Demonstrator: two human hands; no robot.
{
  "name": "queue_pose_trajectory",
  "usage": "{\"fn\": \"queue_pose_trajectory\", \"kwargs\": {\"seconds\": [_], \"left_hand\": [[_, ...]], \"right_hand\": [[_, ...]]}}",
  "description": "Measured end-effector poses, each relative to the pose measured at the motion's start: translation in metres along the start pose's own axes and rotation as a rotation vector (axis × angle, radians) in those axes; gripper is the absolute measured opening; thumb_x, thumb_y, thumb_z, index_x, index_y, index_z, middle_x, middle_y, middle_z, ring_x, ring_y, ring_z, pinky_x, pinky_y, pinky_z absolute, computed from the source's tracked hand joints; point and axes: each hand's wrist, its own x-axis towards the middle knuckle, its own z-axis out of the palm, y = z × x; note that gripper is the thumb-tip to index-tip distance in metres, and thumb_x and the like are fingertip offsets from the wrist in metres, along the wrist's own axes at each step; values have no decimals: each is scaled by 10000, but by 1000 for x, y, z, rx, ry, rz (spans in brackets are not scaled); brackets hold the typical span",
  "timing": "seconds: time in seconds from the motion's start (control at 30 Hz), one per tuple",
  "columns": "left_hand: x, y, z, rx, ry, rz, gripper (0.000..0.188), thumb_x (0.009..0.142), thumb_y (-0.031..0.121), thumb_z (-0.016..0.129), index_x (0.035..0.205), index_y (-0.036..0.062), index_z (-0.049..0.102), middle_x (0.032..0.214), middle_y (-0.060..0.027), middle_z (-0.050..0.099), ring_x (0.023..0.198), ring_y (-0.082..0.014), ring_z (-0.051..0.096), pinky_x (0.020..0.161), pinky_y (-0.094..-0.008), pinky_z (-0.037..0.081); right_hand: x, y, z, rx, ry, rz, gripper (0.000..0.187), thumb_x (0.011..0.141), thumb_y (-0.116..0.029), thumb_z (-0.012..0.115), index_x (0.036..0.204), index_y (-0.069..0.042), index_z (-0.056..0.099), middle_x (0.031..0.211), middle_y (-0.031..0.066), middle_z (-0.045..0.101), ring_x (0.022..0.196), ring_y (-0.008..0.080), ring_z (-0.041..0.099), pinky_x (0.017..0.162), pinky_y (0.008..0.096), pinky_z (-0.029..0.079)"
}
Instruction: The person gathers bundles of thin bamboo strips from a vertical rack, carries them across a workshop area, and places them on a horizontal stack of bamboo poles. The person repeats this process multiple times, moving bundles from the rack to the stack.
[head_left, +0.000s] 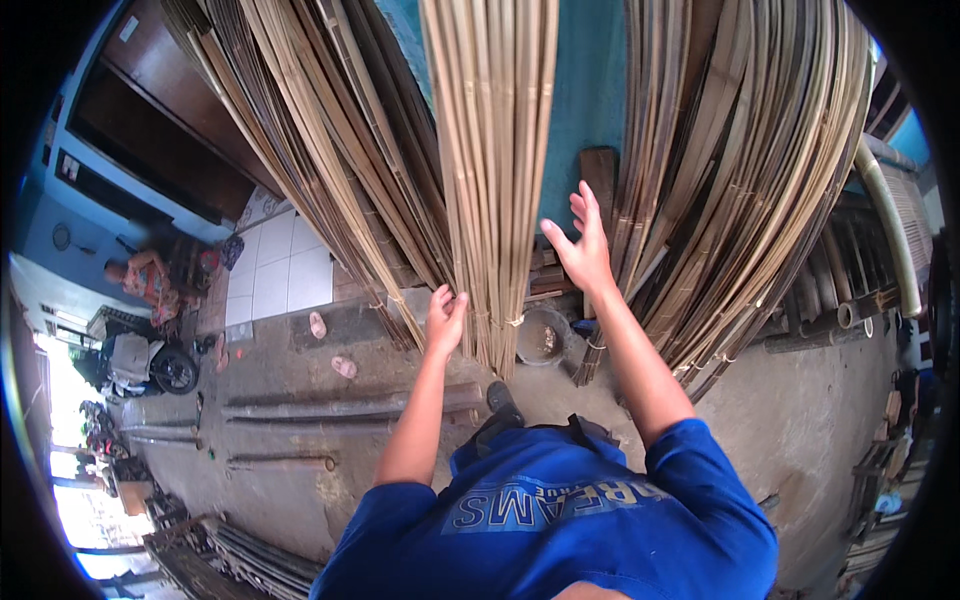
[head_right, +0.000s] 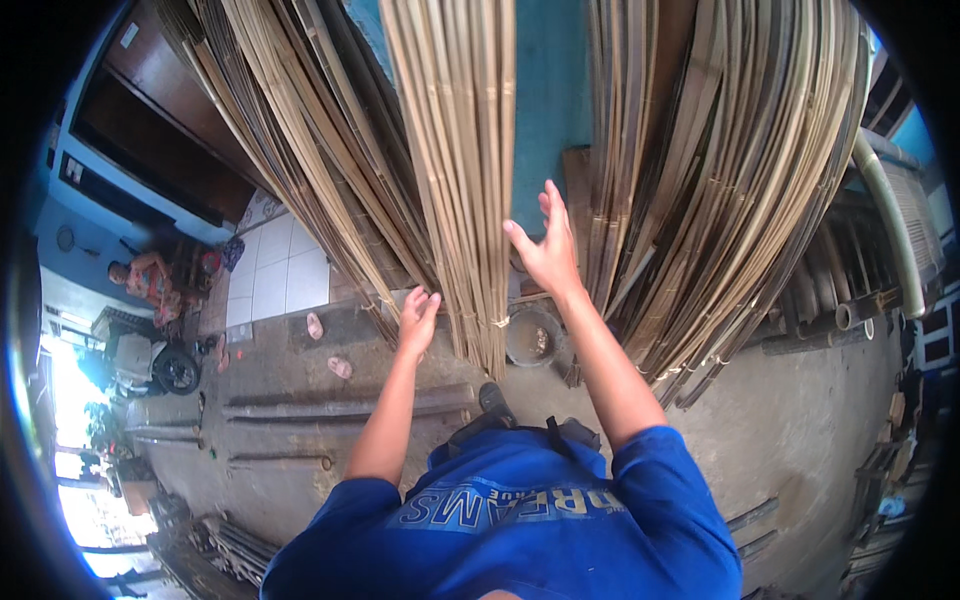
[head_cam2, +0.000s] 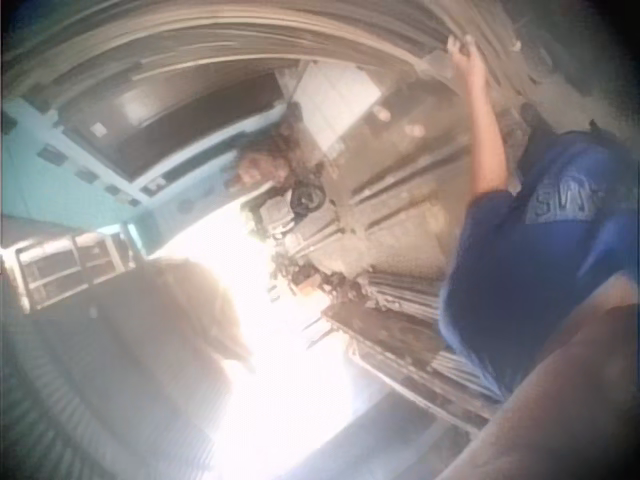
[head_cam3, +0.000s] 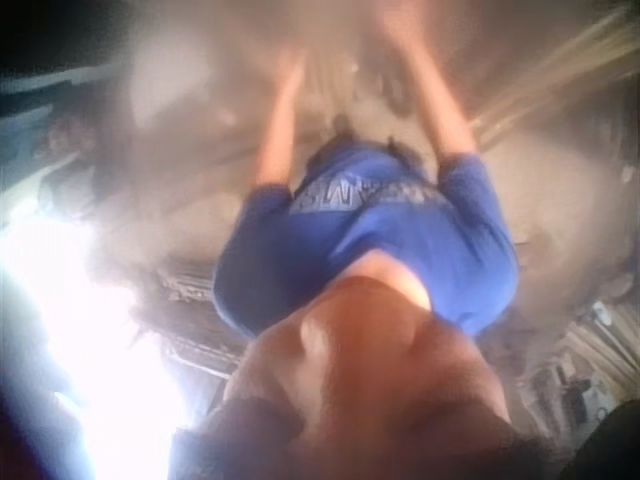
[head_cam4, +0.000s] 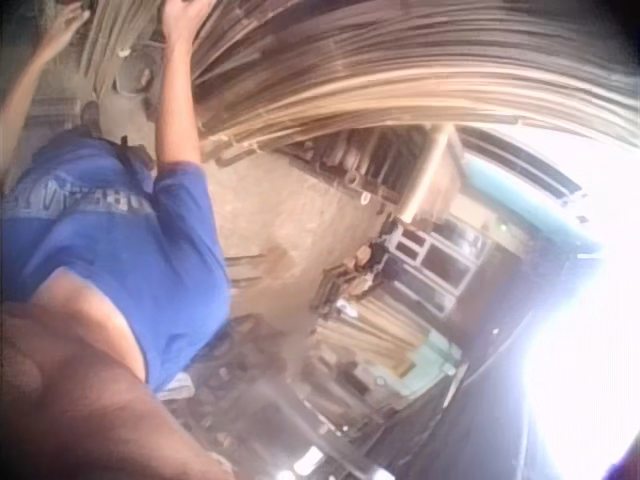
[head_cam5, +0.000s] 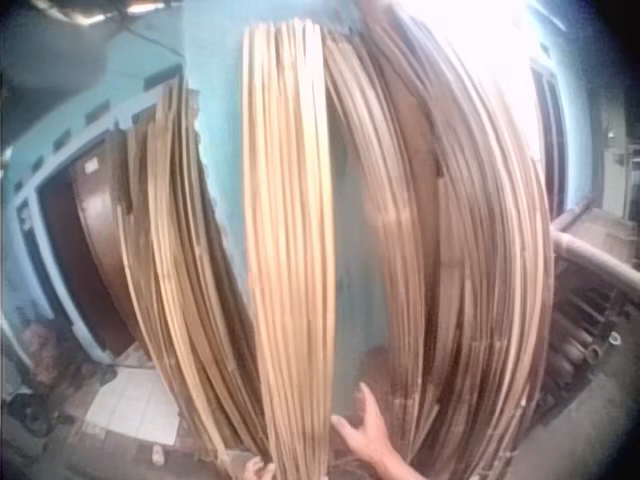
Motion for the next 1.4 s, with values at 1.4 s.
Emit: {"fn": "queue_pose_trajectory", "kwargs": {"seconds": [1.4], "left_hand": [[30,17,-35,-476,-145,249,938,863,759,619,1420,16,485,1306,-134,619,1221,-238,582,1010,-402,493]], "right_hand": [[-94,-82,185,295,-132,125,660,757,-301,928,1282,-37,627,1132,152,750,1052,223,731,915,369,576]]}}
